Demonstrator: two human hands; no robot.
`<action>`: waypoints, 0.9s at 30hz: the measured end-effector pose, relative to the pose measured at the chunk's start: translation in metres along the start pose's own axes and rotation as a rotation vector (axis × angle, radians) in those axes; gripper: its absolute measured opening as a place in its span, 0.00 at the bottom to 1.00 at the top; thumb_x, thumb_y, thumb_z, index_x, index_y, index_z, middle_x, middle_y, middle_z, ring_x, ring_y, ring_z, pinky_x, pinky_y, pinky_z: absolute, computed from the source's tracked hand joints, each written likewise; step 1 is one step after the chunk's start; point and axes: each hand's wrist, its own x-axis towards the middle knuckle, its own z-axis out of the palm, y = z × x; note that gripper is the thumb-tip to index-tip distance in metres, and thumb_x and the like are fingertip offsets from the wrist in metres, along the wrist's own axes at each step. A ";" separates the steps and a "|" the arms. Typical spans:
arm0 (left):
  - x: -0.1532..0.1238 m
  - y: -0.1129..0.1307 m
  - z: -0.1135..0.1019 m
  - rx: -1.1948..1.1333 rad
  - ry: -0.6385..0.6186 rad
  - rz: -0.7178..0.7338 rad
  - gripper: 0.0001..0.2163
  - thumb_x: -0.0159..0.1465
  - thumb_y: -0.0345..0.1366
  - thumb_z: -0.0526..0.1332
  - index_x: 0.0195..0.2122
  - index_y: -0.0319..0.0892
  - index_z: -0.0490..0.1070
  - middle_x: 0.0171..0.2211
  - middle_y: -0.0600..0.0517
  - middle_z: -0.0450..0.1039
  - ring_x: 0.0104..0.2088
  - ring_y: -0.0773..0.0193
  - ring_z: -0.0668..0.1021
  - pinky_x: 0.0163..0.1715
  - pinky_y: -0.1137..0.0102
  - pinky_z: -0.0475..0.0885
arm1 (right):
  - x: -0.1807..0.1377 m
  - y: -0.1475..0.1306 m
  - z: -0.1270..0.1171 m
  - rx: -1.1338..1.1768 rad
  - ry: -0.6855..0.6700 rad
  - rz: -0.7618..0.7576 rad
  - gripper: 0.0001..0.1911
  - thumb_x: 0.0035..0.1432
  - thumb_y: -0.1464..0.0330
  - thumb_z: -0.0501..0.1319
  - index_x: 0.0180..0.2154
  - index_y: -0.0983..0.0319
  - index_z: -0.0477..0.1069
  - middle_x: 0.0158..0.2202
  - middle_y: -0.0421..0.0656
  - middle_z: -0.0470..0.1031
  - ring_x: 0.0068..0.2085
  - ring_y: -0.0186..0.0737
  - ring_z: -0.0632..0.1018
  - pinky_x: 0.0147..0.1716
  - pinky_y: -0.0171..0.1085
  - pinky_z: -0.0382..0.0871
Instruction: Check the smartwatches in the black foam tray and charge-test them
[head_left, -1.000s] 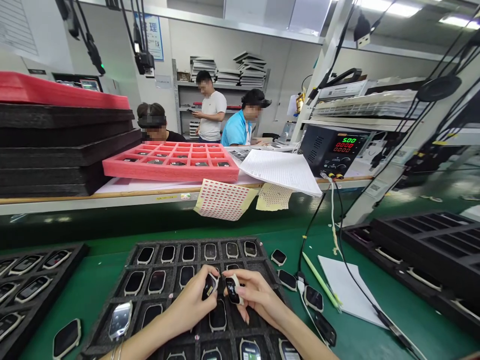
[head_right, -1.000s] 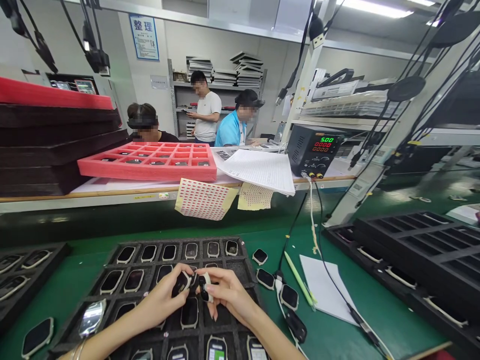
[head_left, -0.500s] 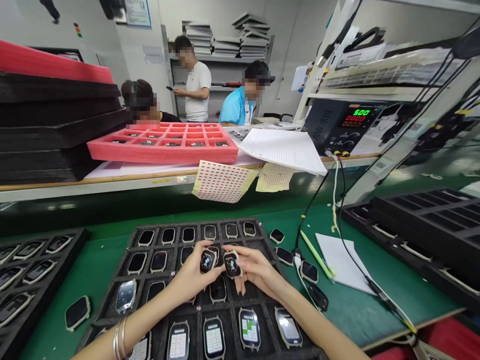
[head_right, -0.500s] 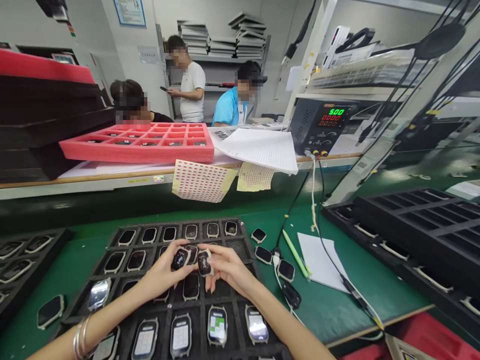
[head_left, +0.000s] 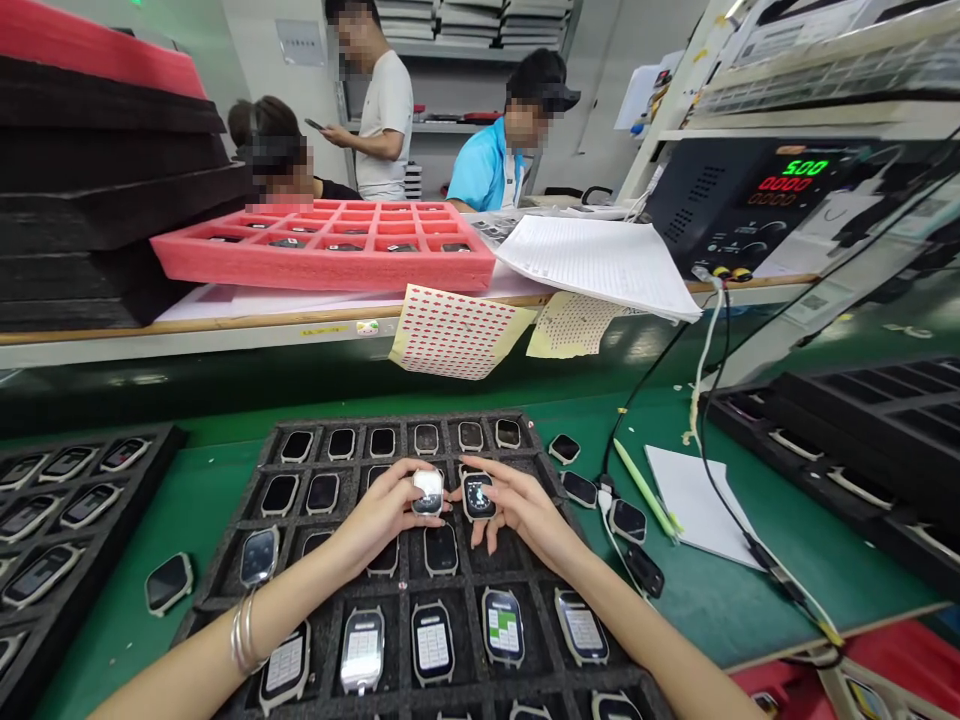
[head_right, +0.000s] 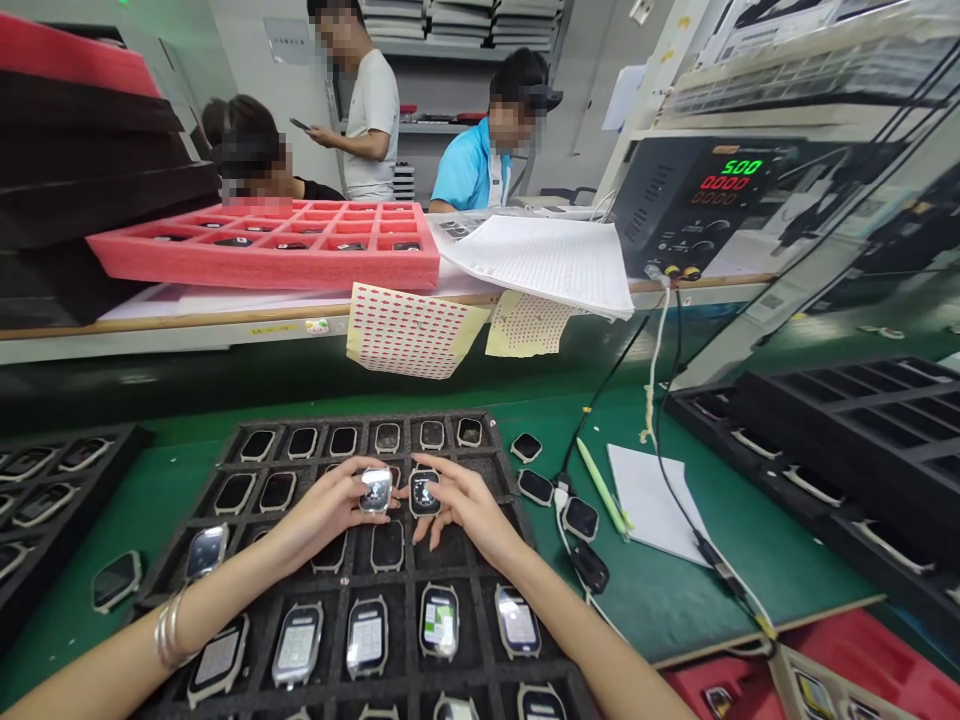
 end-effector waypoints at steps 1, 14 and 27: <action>0.000 -0.001 0.000 0.014 0.001 0.012 0.11 0.57 0.29 0.57 0.42 0.40 0.66 0.34 0.47 0.76 0.39 0.57 0.78 0.40 0.60 0.73 | 0.000 -0.001 0.001 -0.009 0.002 0.001 0.25 0.57 0.65 0.60 0.56 0.63 0.61 0.40 0.50 0.76 0.25 0.40 0.80 0.18 0.33 0.71; 0.000 -0.007 -0.001 0.157 -0.045 0.087 0.12 0.57 0.29 0.56 0.42 0.43 0.64 0.32 0.52 0.73 0.39 0.58 0.78 0.37 0.62 0.76 | -0.004 0.002 0.001 -0.045 -0.014 -0.023 0.27 0.56 0.64 0.62 0.57 0.62 0.62 0.41 0.50 0.77 0.26 0.42 0.81 0.19 0.33 0.73; -0.003 -0.003 0.002 0.208 0.067 0.107 0.16 0.52 0.31 0.62 0.42 0.41 0.66 0.32 0.51 0.75 0.36 0.58 0.79 0.33 0.65 0.76 | -0.012 -0.006 -0.013 -0.273 -0.188 -0.025 0.38 0.50 0.65 0.68 0.59 0.60 0.54 0.46 0.49 0.71 0.34 0.40 0.80 0.30 0.36 0.75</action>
